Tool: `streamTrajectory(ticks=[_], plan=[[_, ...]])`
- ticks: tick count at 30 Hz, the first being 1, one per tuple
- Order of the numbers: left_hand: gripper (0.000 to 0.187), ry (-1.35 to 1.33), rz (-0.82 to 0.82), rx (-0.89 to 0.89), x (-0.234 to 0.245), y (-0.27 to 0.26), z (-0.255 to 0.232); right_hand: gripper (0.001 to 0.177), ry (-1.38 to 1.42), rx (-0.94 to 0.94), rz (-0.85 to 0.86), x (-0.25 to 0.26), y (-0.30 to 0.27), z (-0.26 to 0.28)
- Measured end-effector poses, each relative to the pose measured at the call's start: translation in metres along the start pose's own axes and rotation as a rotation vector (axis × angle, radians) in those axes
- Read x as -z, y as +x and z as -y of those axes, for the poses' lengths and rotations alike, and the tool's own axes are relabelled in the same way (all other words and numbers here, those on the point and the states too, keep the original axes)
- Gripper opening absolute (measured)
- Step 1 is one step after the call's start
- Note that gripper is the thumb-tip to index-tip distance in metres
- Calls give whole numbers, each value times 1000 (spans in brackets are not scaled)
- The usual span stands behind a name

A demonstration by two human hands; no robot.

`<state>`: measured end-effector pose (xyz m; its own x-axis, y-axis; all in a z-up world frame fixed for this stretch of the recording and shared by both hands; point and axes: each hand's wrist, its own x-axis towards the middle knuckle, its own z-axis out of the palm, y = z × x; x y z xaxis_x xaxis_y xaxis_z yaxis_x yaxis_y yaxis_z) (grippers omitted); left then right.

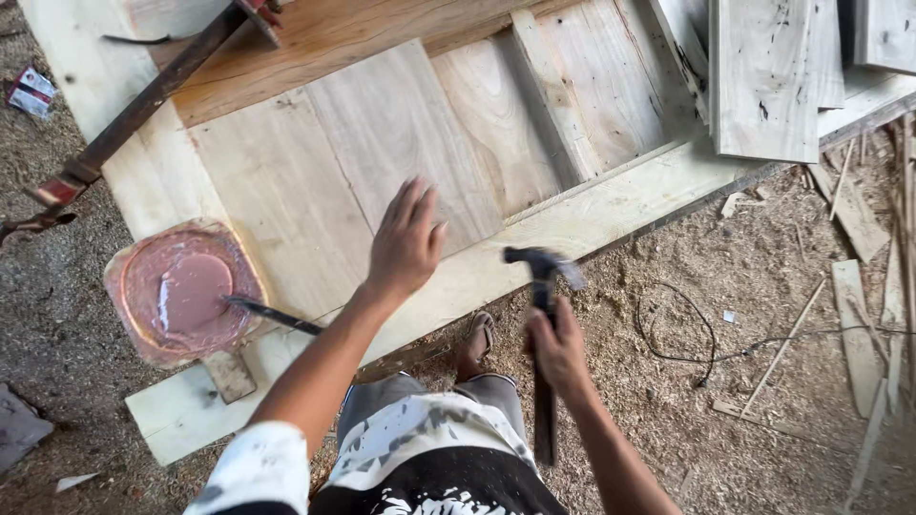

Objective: The person applies pink wood glue to the edges of wooden planks using a small spatula, then places the planks into a wooden frame and secures them with a clamp. The person also uses a hammer to tap the planks into place.

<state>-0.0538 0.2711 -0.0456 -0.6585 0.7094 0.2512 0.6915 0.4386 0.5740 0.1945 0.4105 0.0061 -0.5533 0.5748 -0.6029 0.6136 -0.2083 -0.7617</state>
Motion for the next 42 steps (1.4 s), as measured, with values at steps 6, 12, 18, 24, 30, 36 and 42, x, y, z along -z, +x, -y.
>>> streamTrajectory(ticks=[6, 12, 18, 24, 30, 36, 42], plan=[[74, 223, 211, -12, -53, 74, 25, 21, 11, 302, -137, 62, 28, 13], [76, 213, 286, 11, -66, 63, 50, 23, -427, 522, -147, 9, 72, -20], [79, 225, 300, 18, -66, 73, 52, 34, -723, 535, -73, -17, 75, -46], [76, 214, 259, 20, -68, 71, 52, 33, -852, 499, 14, -13, 84, -48], [78, 193, 204, 2, -68, 67, 50, 25, -732, 505, -22, -3, 90, -1], [78, 205, 225, 45, -63, 71, 50, 44, -662, 940, -12, -13, 192, 119], [84, 147, 324, 79, -57, 77, 49, 33, -811, 915, 75, -102, 273, 197]])
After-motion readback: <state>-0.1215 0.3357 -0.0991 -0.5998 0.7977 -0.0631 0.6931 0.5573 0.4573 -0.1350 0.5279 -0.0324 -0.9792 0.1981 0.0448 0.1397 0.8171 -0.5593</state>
